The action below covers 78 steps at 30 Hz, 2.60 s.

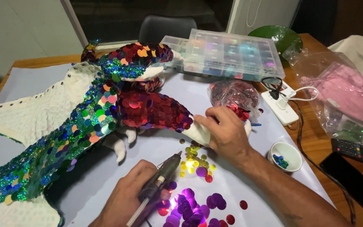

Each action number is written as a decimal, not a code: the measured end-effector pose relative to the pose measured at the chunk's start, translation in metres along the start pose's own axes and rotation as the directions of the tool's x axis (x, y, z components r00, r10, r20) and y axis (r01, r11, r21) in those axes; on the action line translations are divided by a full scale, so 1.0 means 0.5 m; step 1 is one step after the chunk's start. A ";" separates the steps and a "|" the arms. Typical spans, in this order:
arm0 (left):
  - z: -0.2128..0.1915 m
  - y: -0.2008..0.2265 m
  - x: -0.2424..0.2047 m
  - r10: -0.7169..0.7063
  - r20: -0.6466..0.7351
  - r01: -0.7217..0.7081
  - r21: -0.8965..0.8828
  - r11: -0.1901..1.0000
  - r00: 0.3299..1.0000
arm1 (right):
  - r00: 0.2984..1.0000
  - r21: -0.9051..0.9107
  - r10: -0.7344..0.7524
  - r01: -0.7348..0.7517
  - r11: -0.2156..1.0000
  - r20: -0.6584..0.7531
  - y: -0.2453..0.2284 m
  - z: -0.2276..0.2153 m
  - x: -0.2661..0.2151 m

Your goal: Decorating a dragon sculpture by gluing individual sequins onto its surface using a hot glue gun

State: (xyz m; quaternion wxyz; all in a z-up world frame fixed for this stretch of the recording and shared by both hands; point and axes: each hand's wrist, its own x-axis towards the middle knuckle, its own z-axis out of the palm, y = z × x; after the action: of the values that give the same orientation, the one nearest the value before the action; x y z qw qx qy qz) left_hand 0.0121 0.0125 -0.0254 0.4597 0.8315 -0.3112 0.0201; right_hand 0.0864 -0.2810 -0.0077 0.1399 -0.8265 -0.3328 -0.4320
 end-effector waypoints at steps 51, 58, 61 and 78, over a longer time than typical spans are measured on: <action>-0.005 0.099 0.021 -0.709 0.069 0.664 -0.426 0.615 0.701 | 0.954 0.441 -0.297 0.279 0.853 -0.031 -0.193 -0.115 0.035; 0.007 0.080 0.013 -0.629 -0.020 0.540 -0.490 0.684 0.778 | 0.994 0.621 0.035 -0.089 0.779 0.099 -0.209 -0.086 0.011; -0.011 0.119 0.023 -0.716 -0.035 0.626 -0.456 0.632 0.697 | 0.870 0.679 0.348 -0.490 0.547 0.348 -0.205 -0.077 0.005; 0.002 0.080 0.003 0.006 -0.253 -0.043 -0.142 0.989 0.968 | 0.540 0.635 0.628 -0.767 0.092 0.561 -0.190 -0.085 0.021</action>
State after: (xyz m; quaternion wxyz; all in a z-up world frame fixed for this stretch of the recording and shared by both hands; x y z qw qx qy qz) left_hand -0.0082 -0.0045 0.0046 0.5551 0.7823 -0.2613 0.1082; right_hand 0.0006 -0.2282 0.0200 0.6792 -0.7299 -0.0700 -0.0321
